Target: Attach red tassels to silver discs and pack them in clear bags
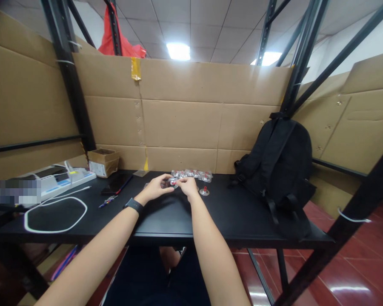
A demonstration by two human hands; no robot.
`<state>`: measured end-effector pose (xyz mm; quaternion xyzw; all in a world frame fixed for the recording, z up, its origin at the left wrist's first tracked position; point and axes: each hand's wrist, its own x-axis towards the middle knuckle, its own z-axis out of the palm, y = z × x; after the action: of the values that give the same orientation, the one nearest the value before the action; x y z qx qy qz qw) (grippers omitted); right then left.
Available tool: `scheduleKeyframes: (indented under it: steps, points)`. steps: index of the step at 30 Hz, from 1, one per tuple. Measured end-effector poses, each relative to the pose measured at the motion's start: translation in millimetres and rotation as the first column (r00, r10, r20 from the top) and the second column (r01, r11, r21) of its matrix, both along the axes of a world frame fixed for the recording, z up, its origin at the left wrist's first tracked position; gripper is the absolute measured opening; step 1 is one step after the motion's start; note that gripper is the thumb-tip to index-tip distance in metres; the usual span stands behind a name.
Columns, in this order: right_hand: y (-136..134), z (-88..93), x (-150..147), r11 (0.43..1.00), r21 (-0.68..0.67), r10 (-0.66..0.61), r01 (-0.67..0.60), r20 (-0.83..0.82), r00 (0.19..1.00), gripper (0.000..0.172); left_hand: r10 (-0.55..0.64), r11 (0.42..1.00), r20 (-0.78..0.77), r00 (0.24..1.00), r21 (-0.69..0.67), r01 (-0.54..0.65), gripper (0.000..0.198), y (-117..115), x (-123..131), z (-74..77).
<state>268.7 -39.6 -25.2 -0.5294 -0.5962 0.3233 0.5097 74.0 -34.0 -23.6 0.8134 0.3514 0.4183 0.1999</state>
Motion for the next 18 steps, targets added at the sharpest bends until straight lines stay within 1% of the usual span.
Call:
scheduleKeyframes:
  steps: [1, 5, 7, 9, 11, 13, 14, 16, 17, 18]
  points:
    - [-1.0, 0.4, -0.3, 1.000, -0.007, 0.001, -0.001, 0.002, 1.000, 0.022, -0.012, 1.000, -0.009, 1.000, 0.009, 0.012, 0.052, -1.6, 4.1, -1.1]
    - [-2.3, 0.8, -1.0, 0.999, -0.029, 0.044, -0.044, 0.001, 0.999, 0.015, 0.045, 0.998, -0.066, 0.997, 0.044, -0.042, 0.037, -6.0, 10.6, -2.5]
    - [-1.5, 0.8, 0.0, 0.997, -0.041, 0.070, -0.069, 0.022, 0.997, 0.013, 0.057, 0.998, -0.098, 0.994, 0.045, -0.053, 0.035, -6.5, 11.2, -2.3]
    - [-0.1, 1.0, 3.0, 0.998, -0.050, 0.051, -0.047, 0.092, 0.994, 0.010, 0.058, 0.997, -0.123, 0.991, 0.048, -0.052, 0.035, -6.0, 11.9, -2.9]
    - [1.0, 1.8, 8.5, 0.998, -0.057, -0.008, 0.020, 0.208, 0.978, 0.008, 0.064, 0.996, -0.159, 0.985, 0.065, -0.055, 0.039, -4.4, 11.8, -4.2]
    - [1.8, 2.5, 16.1, 0.993, -0.064, -0.077, 0.104, 0.332, 0.940, 0.006, 0.134, 0.990, -0.229, 0.964, 0.079, -0.118, 0.049, -1.7, 7.9, -5.5]
    - [2.1, 2.6, 20.6, 0.989, -0.067, -0.100, 0.135, 0.379, 0.920, 0.005, 0.193, 0.981, -0.279, 0.941, 0.074, -0.179, 0.059, 0.2, 3.7, -5.6]
    - [2.8, 1.8, 30.2, 0.983, -0.060, -0.131, 0.173, 0.433, 0.892, 0.007, 0.310, 0.946, -0.387, 0.868, 0.038, -0.321, 0.085, 4.6, -10.2, -4.7]
    - [3.3, 0.9, 35.1, 0.980, -0.036, -0.161, 0.197, 0.443, 0.882, 0.011, 0.344, 0.925, -0.437, 0.831, 0.006, -0.380, 0.099, 7.0, -19.5, -3.6]
    - [3.7, 0.0, 39.7, 0.975, -0.011, -0.192, 0.221, 0.451, 0.872, 0.016, 0.361, 0.906, -0.475, 0.803, -0.025, -0.422, 0.108, 9.3, -29.4, -2.3]
